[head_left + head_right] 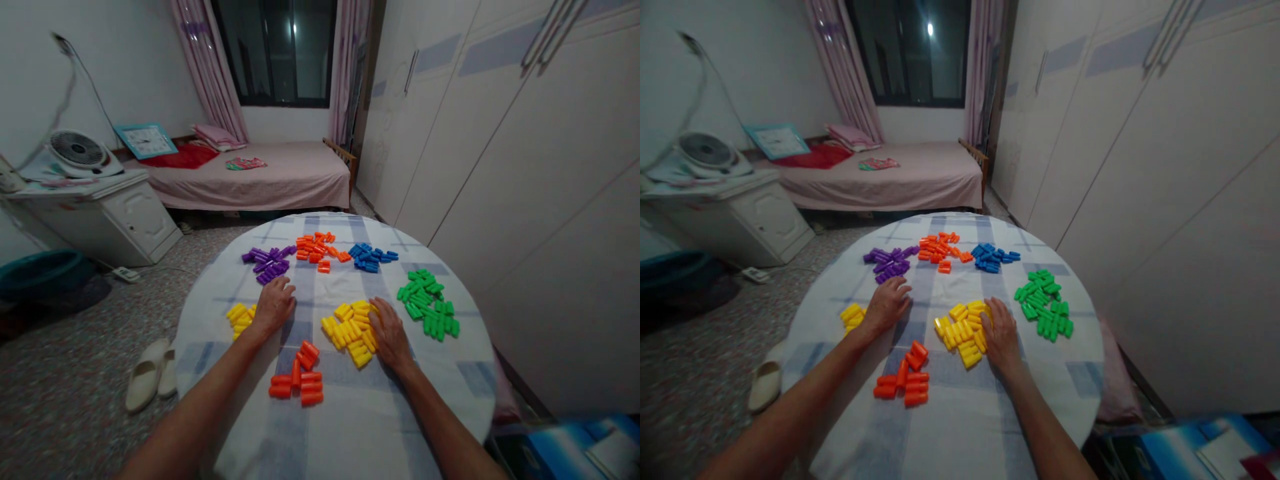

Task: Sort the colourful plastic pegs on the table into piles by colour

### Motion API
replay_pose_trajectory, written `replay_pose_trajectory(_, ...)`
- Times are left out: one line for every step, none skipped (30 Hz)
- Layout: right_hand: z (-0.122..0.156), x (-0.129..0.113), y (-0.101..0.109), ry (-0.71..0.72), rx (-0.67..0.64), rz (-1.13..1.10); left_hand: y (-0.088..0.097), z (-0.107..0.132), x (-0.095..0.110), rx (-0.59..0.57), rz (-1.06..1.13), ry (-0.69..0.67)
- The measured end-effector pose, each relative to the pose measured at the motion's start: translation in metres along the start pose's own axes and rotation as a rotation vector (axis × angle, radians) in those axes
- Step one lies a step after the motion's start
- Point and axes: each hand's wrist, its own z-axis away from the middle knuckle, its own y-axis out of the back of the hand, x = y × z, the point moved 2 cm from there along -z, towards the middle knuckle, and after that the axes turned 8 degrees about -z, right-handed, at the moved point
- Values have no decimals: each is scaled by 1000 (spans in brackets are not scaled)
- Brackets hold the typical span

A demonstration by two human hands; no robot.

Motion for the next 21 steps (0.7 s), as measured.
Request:
replay_pose_trajectory(0, 0, 0, 0, 7, -4, 3, 3, -7, -31, -40, -1)
replay_pose_trajectory(1, -1, 0, 1, 18, -9, 6, 6, -14, -57, -59, 0)
replay_pose_trajectory(1, -1, 1, 7, 30, -15, 9, 10, -21, -72, -64, 4)
replay_pose_trajectory(1, -1, 1, 18, 38, -20, 12, 15, -27, -74, -61, 13)
replay_pose_trajectory(1, -1, 1, 32, 46, -23, 15, 20, -31, -60, -55, 25)
replay_pose_trajectory(1, -1, 1, 45, 51, -22, 18, 25, -33, -30, -46, 44)
replay_pose_trajectory(0, 0, 1, 60, 49, -21, 22, 31, -33, 10, -33, 68)
replay_pose_trajectory(0, 1, 1, 73, 45, -18, 26, 38, -30, 53, -11, 92)
replay_pose_trajectory(0, 2, 1, 82, 45, -16, 30, 46, -25, 89, 24, 112)
replay_pose_trajectory(-1, 3, 1, 88, 47, -15, 33, 54, -17, 111, 71, 128)
replay_pose_trajectory(-1, 4, 1, 97, 48, -15, 37, 64, -8, 115, 125, 136)
replay_pose_trajectory(-1, 5, 1, 109, 46, -15, 39, 74, 2, 94, 180, 136)
replay_pose_trajectory(0, 6, 1, 117, 45, -14, 41, 84, 13, 54, 226, 128)
replay_pose_trajectory(0, 7, 1, 123, 42, -13, 41, 94, 24, -7, 258, 108)
replay_pose_trajectory(1, 7, 1, 129, 34, -11, 41, 103, 33, -73, 277, 82)
replay_pose_trajectory(1, 8, 1, 130, 26, -9, 40, 112, 41, -137, 286, 59)
replay_pose_trajectory(1, 8, 1, 125, 24, -7, 39, 119, 46, -194, 286, 38)
replay_pose_trajectory(2, 7, 1, 122, 22, -6, 38, 124, 50, -240, 283, 25)
replay_pose_trajectory(2, 7, 1, 123, 18, -4, 37, 128, 52, -274, 276, 18)
replay_pose_trajectory(3, 6, 1, 125, 14, -3, 36, 130, 52, -296, 266, 18)
replay_pose_trajectory(3, 5, 1, 125, 13, -1, 35, 130, 52, -309, 256, 20)
